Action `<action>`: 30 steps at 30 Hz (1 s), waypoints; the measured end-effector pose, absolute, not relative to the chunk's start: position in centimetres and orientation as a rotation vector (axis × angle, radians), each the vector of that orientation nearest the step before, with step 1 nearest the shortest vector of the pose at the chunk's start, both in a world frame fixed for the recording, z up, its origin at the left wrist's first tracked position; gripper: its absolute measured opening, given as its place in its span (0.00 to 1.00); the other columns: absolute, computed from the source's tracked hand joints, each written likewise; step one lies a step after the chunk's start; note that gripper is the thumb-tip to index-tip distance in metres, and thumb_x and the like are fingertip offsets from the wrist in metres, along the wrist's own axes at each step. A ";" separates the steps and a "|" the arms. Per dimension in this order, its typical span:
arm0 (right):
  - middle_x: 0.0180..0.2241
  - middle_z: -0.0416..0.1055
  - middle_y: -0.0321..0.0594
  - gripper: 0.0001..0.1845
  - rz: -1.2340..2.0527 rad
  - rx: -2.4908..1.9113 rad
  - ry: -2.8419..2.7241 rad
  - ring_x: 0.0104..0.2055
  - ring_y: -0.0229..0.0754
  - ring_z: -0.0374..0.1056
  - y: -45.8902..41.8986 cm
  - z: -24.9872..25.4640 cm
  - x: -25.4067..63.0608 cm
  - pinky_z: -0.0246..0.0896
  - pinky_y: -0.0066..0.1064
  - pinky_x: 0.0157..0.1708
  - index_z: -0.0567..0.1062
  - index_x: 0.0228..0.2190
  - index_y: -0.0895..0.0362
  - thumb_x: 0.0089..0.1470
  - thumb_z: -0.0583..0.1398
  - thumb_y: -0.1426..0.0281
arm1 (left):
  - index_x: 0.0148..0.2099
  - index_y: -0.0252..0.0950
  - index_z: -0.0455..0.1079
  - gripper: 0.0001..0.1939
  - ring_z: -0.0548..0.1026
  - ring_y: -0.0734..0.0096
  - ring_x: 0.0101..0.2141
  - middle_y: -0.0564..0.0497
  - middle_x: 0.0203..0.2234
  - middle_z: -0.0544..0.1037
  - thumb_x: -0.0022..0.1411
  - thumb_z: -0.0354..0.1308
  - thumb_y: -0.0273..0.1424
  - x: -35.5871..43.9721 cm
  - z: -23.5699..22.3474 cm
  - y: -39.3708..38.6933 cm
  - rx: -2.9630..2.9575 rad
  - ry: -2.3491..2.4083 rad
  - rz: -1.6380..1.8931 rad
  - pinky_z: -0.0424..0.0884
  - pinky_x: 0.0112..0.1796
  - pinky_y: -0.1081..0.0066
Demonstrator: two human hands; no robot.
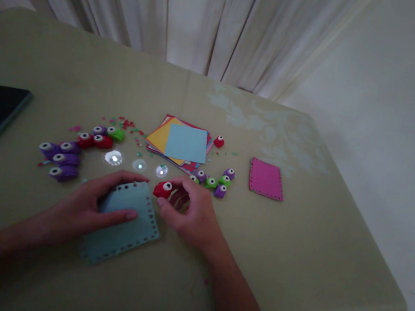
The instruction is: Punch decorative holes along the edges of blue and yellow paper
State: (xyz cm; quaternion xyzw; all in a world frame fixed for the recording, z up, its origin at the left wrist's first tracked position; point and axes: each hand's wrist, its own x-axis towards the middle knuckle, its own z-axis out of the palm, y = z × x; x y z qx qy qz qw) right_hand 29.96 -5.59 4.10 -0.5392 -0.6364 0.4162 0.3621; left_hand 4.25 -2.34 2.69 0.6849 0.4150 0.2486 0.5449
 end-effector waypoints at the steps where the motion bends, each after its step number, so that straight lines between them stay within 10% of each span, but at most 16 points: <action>1: 0.38 0.80 0.39 0.12 1.094 -1.372 -1.616 0.34 0.40 0.72 -5.6 4.2 29.9 0.68 0.30 0.33 0.79 0.45 0.54 0.61 0.69 0.65 | 0.65 0.45 0.71 0.30 0.81 0.60 0.45 0.49 0.48 0.81 0.65 0.72 0.46 4.3 2.5 -2.3 1.579 0.982 0.604 0.78 0.43 0.66; 5: 0.39 0.80 0.40 0.13 1.131 -1.331 -1.573 0.35 0.41 0.73 -5.6 4.2 29.9 0.69 0.31 0.34 0.79 0.46 0.54 0.61 0.68 0.64 | 0.57 0.40 0.77 0.25 0.74 0.71 0.28 0.52 0.34 0.79 0.66 0.70 0.49 4.4 2.2 -2.2 1.430 0.982 0.597 0.69 0.27 0.74; 11: 0.41 0.80 0.42 0.14 1.087 -1.378 -1.506 0.38 0.43 0.76 -5.4 3.9 29.9 0.72 0.34 0.37 0.79 0.47 0.53 0.61 0.68 0.64 | 0.46 0.39 0.79 0.22 0.79 0.65 0.32 0.49 0.34 0.82 0.70 0.63 0.53 4.4 2.7 -2.4 1.376 0.932 0.520 0.74 0.30 0.71; 19: 0.43 0.81 0.42 0.12 1.099 -1.337 -1.397 0.40 0.43 0.75 -5.1 3.6 30.0 0.72 0.33 0.38 0.78 0.46 0.53 0.62 0.69 0.64 | 0.56 0.41 0.79 0.20 0.80 0.62 0.34 0.49 0.39 0.86 0.74 0.56 0.47 4.3 2.5 -2.3 1.812 1.235 0.551 0.74 0.34 0.70; 30: 0.40 0.80 0.40 0.16 1.103 -1.308 -1.458 0.34 0.40 0.71 -5.0 3.5 30.1 0.68 0.31 0.32 0.81 0.47 0.53 0.59 0.71 0.62 | 0.43 0.37 0.81 0.26 0.72 0.72 0.20 0.53 0.25 0.78 0.60 0.70 0.56 4.6 4.4 -2.5 1.144 1.148 0.433 0.65 0.18 0.77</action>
